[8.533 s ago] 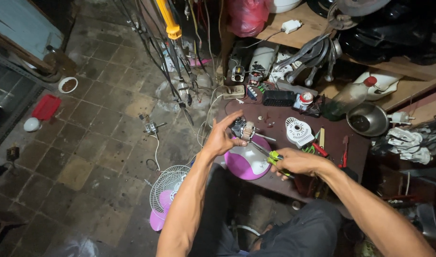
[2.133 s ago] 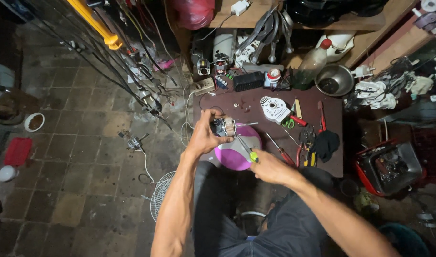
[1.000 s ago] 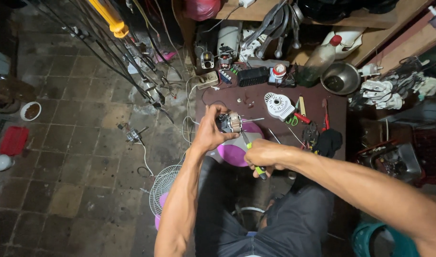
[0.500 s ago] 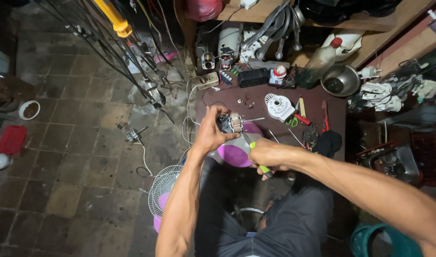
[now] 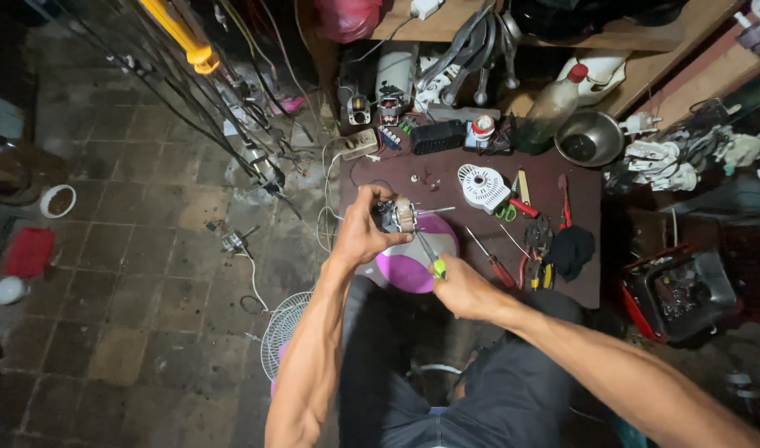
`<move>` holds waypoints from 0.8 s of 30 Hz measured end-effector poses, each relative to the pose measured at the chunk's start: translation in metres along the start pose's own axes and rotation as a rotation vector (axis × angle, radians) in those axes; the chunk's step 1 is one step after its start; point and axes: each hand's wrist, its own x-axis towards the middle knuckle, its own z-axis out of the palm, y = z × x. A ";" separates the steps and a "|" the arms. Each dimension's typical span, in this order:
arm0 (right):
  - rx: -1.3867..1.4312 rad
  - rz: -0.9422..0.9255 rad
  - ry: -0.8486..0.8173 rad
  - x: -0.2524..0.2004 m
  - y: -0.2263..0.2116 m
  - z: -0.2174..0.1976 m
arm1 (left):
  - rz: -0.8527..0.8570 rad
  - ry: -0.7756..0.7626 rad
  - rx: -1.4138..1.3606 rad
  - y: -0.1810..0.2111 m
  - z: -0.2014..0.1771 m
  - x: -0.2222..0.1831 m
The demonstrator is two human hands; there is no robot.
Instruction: Disassembling a fan motor housing using a screwdriver and pliers to access internal components for repair.
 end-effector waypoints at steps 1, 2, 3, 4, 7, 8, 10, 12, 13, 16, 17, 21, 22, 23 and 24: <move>0.004 -0.001 0.002 -0.001 0.001 0.002 | 0.002 -0.003 0.003 0.001 0.000 0.000; -0.032 -0.074 0.042 -0.003 0.001 0.004 | -0.007 -0.001 0.017 0.002 -0.001 -0.001; -0.069 -0.148 0.084 -0.003 0.001 0.006 | -0.013 0.002 0.031 0.003 -0.001 0.000; -0.066 -0.150 0.087 -0.001 0.008 0.010 | -0.010 0.000 0.034 0.001 -0.001 0.002; -0.115 -0.150 0.136 0.005 0.032 0.023 | -0.024 -0.002 0.031 -0.005 0.001 0.001; -0.162 -0.132 0.131 0.008 0.039 0.024 | -0.035 -0.006 0.032 -0.005 0.000 0.001; -0.209 -0.121 0.129 0.018 0.055 0.024 | -0.040 -0.008 0.037 -0.004 -0.001 0.003; -0.190 -0.275 0.190 0.026 0.074 0.024 | -0.046 -0.019 0.036 -0.001 -0.001 0.002; -0.188 -0.280 0.192 0.038 0.085 0.025 | -0.043 -0.017 0.040 -0.001 -0.001 0.002; -0.328 -0.450 0.250 0.067 0.117 0.027 | -0.050 -0.020 0.051 -0.002 0.001 0.002; -0.383 -0.521 0.301 0.076 0.125 0.028 | -0.042 -0.020 0.047 -0.002 0.001 0.002; -0.507 -0.837 0.470 0.116 0.155 0.024 | -0.044 -0.037 0.021 -0.003 0.000 0.005; -0.505 -0.841 0.470 0.121 0.157 0.021 | -0.043 -0.034 0.025 -0.003 0.000 0.005; -0.568 -0.921 0.540 0.127 0.158 0.018 | -0.038 -0.041 0.024 -0.003 0.000 0.005; -0.631 -1.001 0.610 0.132 0.160 0.015 | -0.034 -0.049 0.024 -0.003 0.000 0.006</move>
